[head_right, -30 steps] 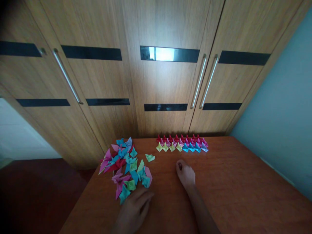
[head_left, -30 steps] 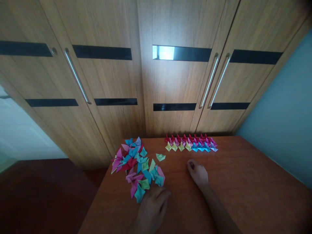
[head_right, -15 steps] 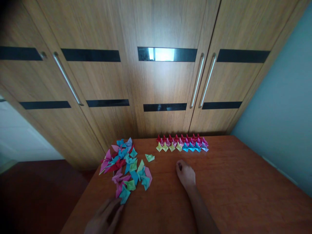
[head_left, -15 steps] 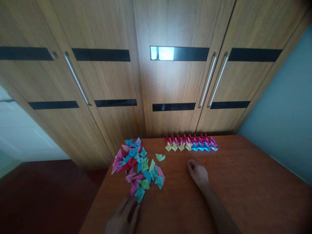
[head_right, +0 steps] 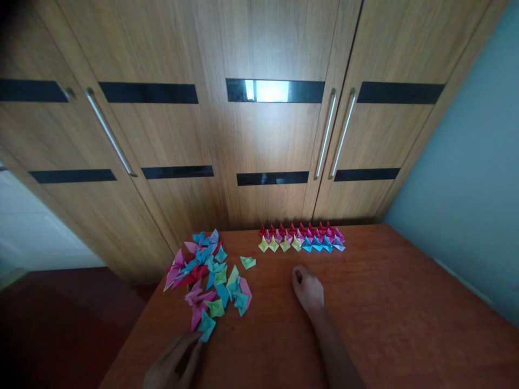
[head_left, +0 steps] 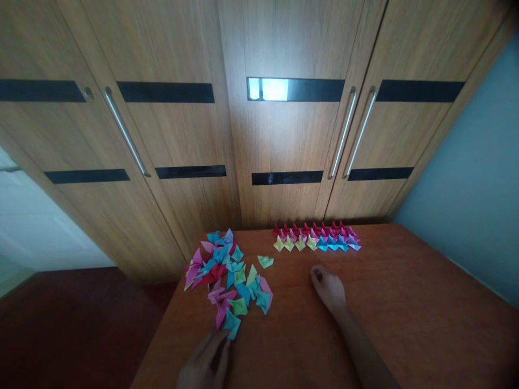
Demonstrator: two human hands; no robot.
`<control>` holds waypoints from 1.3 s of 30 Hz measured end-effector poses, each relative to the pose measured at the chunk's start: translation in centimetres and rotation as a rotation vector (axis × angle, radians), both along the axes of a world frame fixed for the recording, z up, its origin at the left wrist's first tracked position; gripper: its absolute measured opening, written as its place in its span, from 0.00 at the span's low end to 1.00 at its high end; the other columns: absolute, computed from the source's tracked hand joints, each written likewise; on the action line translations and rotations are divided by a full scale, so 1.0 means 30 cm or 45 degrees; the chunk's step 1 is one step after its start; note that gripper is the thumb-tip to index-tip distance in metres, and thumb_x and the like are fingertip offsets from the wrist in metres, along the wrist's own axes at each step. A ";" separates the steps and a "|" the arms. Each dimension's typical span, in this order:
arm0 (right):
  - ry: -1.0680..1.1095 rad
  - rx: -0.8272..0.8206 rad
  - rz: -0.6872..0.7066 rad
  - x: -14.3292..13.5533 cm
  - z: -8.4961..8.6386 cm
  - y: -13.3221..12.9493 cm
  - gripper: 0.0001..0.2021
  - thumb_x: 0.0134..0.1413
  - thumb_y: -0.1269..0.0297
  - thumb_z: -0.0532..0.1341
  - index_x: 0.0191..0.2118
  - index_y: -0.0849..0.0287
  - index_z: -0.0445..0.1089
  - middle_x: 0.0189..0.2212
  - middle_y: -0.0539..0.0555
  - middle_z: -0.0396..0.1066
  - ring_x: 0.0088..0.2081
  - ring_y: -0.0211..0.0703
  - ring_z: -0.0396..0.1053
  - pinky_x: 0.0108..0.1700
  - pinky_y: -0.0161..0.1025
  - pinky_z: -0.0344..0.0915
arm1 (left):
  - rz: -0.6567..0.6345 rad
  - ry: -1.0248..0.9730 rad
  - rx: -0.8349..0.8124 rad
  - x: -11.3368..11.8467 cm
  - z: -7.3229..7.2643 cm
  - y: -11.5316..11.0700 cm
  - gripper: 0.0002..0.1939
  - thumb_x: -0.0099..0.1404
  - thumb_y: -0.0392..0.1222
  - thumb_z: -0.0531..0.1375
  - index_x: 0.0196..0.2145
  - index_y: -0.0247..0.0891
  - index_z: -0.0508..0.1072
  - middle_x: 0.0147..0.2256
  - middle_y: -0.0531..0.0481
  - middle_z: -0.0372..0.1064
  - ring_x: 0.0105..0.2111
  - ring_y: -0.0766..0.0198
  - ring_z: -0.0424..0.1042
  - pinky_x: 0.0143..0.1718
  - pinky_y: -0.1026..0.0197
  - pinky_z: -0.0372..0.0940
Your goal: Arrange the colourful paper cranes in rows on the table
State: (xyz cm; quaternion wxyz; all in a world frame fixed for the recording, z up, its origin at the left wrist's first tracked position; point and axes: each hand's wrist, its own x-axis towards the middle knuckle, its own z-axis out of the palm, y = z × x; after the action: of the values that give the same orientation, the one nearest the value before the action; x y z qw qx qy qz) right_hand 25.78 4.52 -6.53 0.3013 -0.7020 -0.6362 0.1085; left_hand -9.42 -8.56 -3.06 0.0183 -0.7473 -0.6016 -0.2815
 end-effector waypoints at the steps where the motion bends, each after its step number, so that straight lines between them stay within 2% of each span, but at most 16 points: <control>1: 0.001 0.001 0.000 0.000 -0.001 0.001 0.08 0.55 0.62 0.52 0.33 0.52 0.68 0.29 0.48 0.73 0.31 0.39 0.71 0.29 0.31 0.56 | -0.010 -0.003 0.036 0.003 0.004 -0.001 0.13 0.65 0.46 0.51 0.39 0.45 0.75 0.38 0.51 0.77 0.36 0.62 0.77 0.37 0.64 0.73; 6: 0.012 0.000 -0.005 -0.002 0.001 -0.001 0.08 0.55 0.62 0.52 0.33 0.52 0.68 0.29 0.48 0.73 0.31 0.40 0.71 0.29 0.31 0.56 | -0.073 -0.049 0.246 0.022 0.036 0.003 0.12 0.66 0.45 0.52 0.39 0.43 0.73 0.36 0.51 0.76 0.34 0.62 0.77 0.38 0.64 0.72; 11: 0.013 -0.003 -0.011 -0.004 0.005 -0.002 0.07 0.54 0.63 0.53 0.33 0.52 0.68 0.28 0.47 0.73 0.29 0.39 0.70 0.28 0.31 0.56 | -0.177 -0.134 0.270 0.078 0.100 0.057 0.09 0.66 0.41 0.53 0.41 0.42 0.72 0.37 0.50 0.75 0.36 0.64 0.75 0.40 0.65 0.71; 14: 0.014 -0.005 -0.021 -0.004 0.004 -0.001 0.07 0.54 0.62 0.53 0.33 0.52 0.68 0.29 0.48 0.73 0.30 0.39 0.71 0.28 0.31 0.56 | -0.285 -0.189 0.228 0.156 0.155 0.124 0.09 0.65 0.39 0.54 0.41 0.42 0.71 0.38 0.50 0.74 0.38 0.63 0.74 0.41 0.64 0.69; 18: 0.050 0.010 -0.012 0.000 0.003 0.001 0.08 0.55 0.61 0.52 0.33 0.52 0.68 0.29 0.48 0.73 0.31 0.39 0.71 0.29 0.31 0.57 | -0.401 -0.201 0.020 0.292 0.219 0.249 0.09 0.64 0.36 0.54 0.40 0.42 0.72 0.37 0.50 0.73 0.37 0.64 0.72 0.39 0.64 0.67; 22: 0.126 0.032 0.018 0.005 0.004 0.003 0.09 0.55 0.61 0.51 0.33 0.53 0.68 0.28 0.48 0.73 0.30 0.40 0.71 0.32 0.32 0.60 | -0.444 -0.032 -0.118 0.416 0.252 0.382 0.11 0.64 0.36 0.53 0.41 0.42 0.72 0.39 0.49 0.72 0.39 0.63 0.71 0.41 0.64 0.65; 25: 0.171 0.043 0.012 0.008 0.004 0.005 0.09 0.55 0.60 0.51 0.33 0.53 0.68 0.27 0.49 0.73 0.30 0.41 0.72 0.32 0.32 0.61 | -0.383 0.221 -0.264 0.486 0.257 0.462 0.11 0.66 0.38 0.51 0.41 0.43 0.72 0.40 0.49 0.72 0.40 0.62 0.71 0.40 0.63 0.64; 28: 0.211 0.067 0.008 0.010 0.003 0.009 0.10 0.55 0.60 0.51 0.33 0.53 0.69 0.27 0.49 0.73 0.29 0.41 0.72 0.32 0.32 0.61 | -0.334 0.362 -0.328 0.534 0.247 0.521 0.11 0.66 0.38 0.50 0.39 0.41 0.72 0.40 0.47 0.72 0.40 0.59 0.71 0.42 0.59 0.63; 33: 0.250 0.111 0.003 0.013 0.005 0.012 0.10 0.53 0.60 0.52 0.32 0.54 0.69 0.26 0.49 0.73 0.27 0.39 0.71 0.30 0.31 0.61 | -0.315 0.403 -0.328 0.562 0.214 0.585 0.11 0.65 0.35 0.51 0.37 0.37 0.73 0.38 0.42 0.72 0.41 0.54 0.70 0.45 0.53 0.60; 39: 0.278 0.108 0.002 0.011 0.015 0.008 0.10 0.53 0.59 0.52 0.32 0.54 0.70 0.25 0.49 0.73 0.27 0.40 0.71 0.30 0.32 0.61 | -0.306 0.421 -0.341 0.564 0.185 0.611 0.11 0.65 0.36 0.50 0.37 0.37 0.73 0.38 0.42 0.73 0.42 0.54 0.70 0.47 0.52 0.58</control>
State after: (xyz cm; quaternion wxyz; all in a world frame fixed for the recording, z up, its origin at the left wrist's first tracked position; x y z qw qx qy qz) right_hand 26.10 4.76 -6.07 0.3982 -0.6720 -0.6042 0.1574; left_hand 7.49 9.77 2.48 -0.0164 -0.8452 -0.5292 -0.0732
